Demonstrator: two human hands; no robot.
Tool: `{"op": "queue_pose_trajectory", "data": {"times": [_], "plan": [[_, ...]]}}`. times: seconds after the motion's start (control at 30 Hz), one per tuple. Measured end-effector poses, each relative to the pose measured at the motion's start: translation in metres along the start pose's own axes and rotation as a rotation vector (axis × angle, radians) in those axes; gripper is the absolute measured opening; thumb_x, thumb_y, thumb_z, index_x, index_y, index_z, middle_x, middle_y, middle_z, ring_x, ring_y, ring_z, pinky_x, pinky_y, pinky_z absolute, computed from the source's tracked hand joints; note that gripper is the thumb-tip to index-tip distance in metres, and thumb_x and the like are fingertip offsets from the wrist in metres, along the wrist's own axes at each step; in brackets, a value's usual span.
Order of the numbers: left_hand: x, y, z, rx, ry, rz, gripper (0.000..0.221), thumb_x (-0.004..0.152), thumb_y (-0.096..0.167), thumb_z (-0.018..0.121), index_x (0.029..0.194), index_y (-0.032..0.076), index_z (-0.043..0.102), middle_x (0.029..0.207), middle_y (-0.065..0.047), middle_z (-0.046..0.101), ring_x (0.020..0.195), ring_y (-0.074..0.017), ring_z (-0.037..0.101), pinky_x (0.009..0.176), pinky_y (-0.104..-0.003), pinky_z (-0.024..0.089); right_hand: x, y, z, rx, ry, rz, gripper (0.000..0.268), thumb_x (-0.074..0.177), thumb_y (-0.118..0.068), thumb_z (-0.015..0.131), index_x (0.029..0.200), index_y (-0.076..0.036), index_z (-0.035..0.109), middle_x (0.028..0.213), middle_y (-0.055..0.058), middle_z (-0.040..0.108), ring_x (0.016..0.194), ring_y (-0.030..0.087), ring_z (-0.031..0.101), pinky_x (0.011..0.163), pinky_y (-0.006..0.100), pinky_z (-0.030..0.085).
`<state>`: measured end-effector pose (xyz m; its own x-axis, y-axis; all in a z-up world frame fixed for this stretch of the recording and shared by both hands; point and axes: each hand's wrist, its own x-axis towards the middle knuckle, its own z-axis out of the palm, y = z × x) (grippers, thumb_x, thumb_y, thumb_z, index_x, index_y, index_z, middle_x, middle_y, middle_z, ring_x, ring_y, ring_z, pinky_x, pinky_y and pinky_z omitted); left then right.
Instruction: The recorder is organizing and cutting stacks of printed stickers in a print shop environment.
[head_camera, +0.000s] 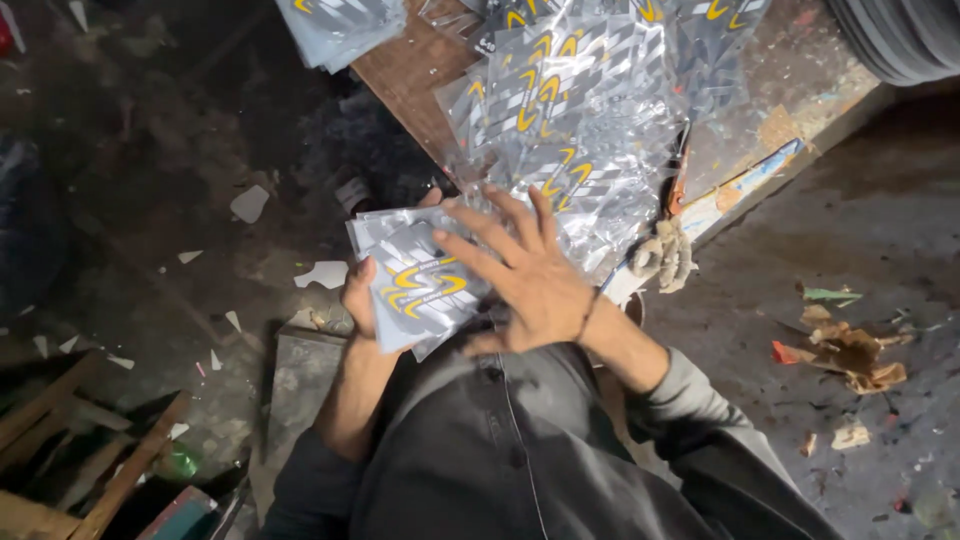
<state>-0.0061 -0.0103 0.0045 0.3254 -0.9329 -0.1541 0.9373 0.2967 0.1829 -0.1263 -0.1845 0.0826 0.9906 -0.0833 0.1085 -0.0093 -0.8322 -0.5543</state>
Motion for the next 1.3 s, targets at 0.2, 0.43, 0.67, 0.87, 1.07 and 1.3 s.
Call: {"op": "queue_pose_trajectory", "data": {"times": [0.2,0.43,0.67,0.87,1.07,1.3], "plan": [[0.004,-0.005,0.001,0.085,-0.024,0.036,0.109,0.085,0.042,0.074,0.167,-0.002,0.018,0.159,-0.026,0.041,0.144,-0.0385,0.046,0.123,-0.051,0.037,-0.008,-0.009,0.024,0.106,-0.054,0.174,0.126,0.057,-0.081,0.084,0.153,-0.009,0.043,0.133,0.018,0.049,0.137,0.040,0.042,0.126,0.074,0.013],[-0.016,-0.009,-0.044,0.136,0.061,0.028,0.110,0.080,0.038,0.077,0.164,-0.003,0.018,0.159,-0.023,0.039,0.142,-0.0383,0.046,0.118,-0.051,0.040,0.000,-0.013,0.018,-0.025,0.120,0.074,0.124,0.059,-0.078,0.080,0.150,-0.002,0.045,0.150,0.027,0.044,0.141,0.047,0.040,0.116,0.073,0.015],[-0.013,0.008,-0.013,-0.004,-0.043,-0.062,0.100,0.090,0.041,0.073,0.172,0.016,0.020,0.145,-0.026,0.047,0.129,-0.0419,0.052,0.111,-0.057,0.045,-0.049,0.064,0.048,-0.005,0.261,0.486,0.077,0.083,-0.044,0.081,0.140,-0.001,0.053,0.132,0.022,0.058,0.123,0.041,0.054,0.105,0.054,0.042],[-0.011,0.011,-0.012,-0.015,-0.042,-0.074,0.097,0.093,0.044,0.073,0.171,0.022,0.022,0.144,-0.026,0.048,0.125,-0.0423,0.052,0.107,-0.058,0.047,-0.086,0.127,0.065,-0.291,0.489,0.578,0.060,0.089,-0.024,0.079,0.139,0.001,0.055,0.130,0.020,0.062,0.120,0.040,0.052,0.103,0.049,0.041],[-0.003,0.010,-0.011,0.023,-0.046,-0.128,0.098,0.092,0.043,0.073,0.171,0.021,0.019,0.143,-0.027,0.049,0.124,-0.0436,0.052,0.106,-0.059,0.047,-0.087,0.133,0.056,-0.423,0.480,0.516,0.035,0.090,-0.013,0.078,0.123,-0.009,0.070,0.114,0.008,0.063,0.115,0.031,0.055,0.111,0.047,0.041],[-0.004,0.015,-0.015,0.064,-0.036,-0.076,0.103,0.092,0.039,0.076,0.173,0.022,0.014,0.143,-0.026,0.050,0.129,-0.0415,0.053,0.111,-0.057,0.047,-0.063,0.046,-0.036,0.001,0.671,0.170,0.022,0.074,0.003,0.063,0.092,-0.010,0.065,0.115,0.014,0.057,0.119,0.034,0.053,0.108,0.047,0.045]]}}
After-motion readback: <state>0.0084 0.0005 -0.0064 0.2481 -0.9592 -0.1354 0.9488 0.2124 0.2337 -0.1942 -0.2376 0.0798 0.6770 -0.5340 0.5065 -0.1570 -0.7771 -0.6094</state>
